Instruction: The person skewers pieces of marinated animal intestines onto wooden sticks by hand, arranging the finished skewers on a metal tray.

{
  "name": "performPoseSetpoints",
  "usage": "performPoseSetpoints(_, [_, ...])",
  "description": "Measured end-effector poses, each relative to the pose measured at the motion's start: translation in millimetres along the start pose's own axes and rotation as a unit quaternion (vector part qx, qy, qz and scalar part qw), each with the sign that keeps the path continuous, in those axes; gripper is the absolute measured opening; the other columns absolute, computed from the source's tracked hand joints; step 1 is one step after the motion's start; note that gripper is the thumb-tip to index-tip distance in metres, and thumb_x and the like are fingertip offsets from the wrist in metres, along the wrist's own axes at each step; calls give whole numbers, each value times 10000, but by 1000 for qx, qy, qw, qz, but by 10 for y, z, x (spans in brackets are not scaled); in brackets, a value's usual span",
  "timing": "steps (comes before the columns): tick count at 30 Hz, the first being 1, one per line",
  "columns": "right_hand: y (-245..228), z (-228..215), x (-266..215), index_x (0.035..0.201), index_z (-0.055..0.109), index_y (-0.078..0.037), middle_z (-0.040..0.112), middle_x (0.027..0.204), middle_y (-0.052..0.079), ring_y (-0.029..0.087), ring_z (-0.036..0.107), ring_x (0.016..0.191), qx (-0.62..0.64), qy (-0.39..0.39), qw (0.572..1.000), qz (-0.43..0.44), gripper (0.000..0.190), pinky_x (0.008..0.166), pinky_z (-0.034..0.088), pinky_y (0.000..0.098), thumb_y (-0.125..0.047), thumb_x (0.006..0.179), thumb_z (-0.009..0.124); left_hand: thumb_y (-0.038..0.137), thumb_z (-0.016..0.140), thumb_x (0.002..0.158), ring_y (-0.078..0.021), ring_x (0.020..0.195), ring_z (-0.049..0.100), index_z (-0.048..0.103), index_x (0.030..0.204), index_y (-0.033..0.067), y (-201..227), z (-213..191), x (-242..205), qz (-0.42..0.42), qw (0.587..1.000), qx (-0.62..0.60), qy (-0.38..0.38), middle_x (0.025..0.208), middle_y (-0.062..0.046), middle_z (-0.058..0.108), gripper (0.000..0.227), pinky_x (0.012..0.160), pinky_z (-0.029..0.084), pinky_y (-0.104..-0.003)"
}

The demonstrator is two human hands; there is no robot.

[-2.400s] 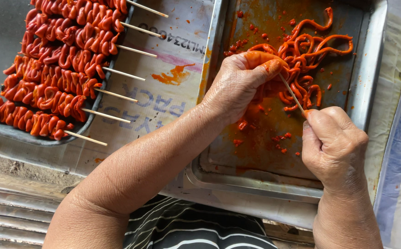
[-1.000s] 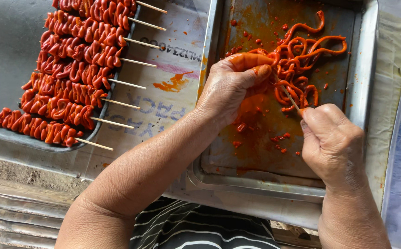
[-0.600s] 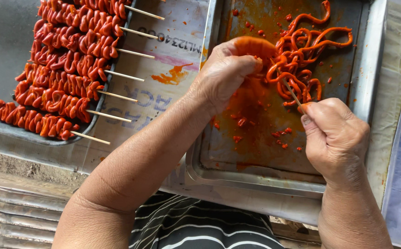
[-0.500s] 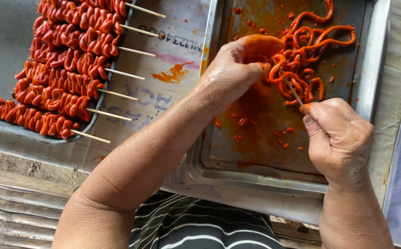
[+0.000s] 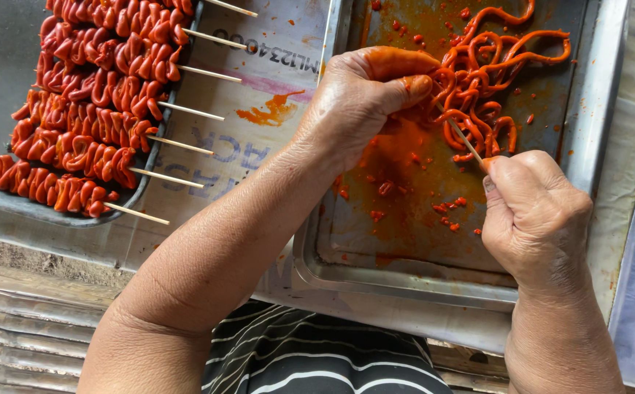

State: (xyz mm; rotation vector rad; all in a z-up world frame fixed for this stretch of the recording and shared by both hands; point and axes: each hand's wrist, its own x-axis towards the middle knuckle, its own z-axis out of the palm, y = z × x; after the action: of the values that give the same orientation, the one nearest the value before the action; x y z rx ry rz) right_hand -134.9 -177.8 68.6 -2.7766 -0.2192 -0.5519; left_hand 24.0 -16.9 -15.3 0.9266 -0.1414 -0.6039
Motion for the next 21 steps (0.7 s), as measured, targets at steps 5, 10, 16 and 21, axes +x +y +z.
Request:
performPoseSetpoints(5, [10,-3,8,1037,668,3,611,914,155,316,649,757,-3,-1,1000,-6,194,641,501,377,142,918,735,-34,757,899,-146,832,732,748,1110,-44,-107,-6,47,61,998,1,-23,978,-103,784,211,749,629,-290])
performPoseSetpoints(10, [28,-35,29,1044,662,10,627,875,141,287,659,776,39,-14,999,-6,205,660,510,340,158,911,712,-86,737,898,-145,865,738,751,1080,-61,-158,-29,64,81,996,25,-35,985,-106,785,184,798,638,-291])
performPoseSetpoints(16, [44,-42,69,1029,671,15,627,897,132,249,656,755,98,-36,994,18,202,664,502,306,163,892,690,-40,764,909,-91,812,697,797,1048,-19,-79,87,-50,69,982,160,-67,913,-63,769,144,740,612,-248])
performPoseSetpoints(21, [35,10,24,1042,661,33,629,905,142,254,644,772,114,-10,993,41,174,691,498,316,154,920,692,99,766,912,-72,850,703,715,1078,9,58,185,-144,150,972,181,-10,946,-31,760,196,759,618,-240])
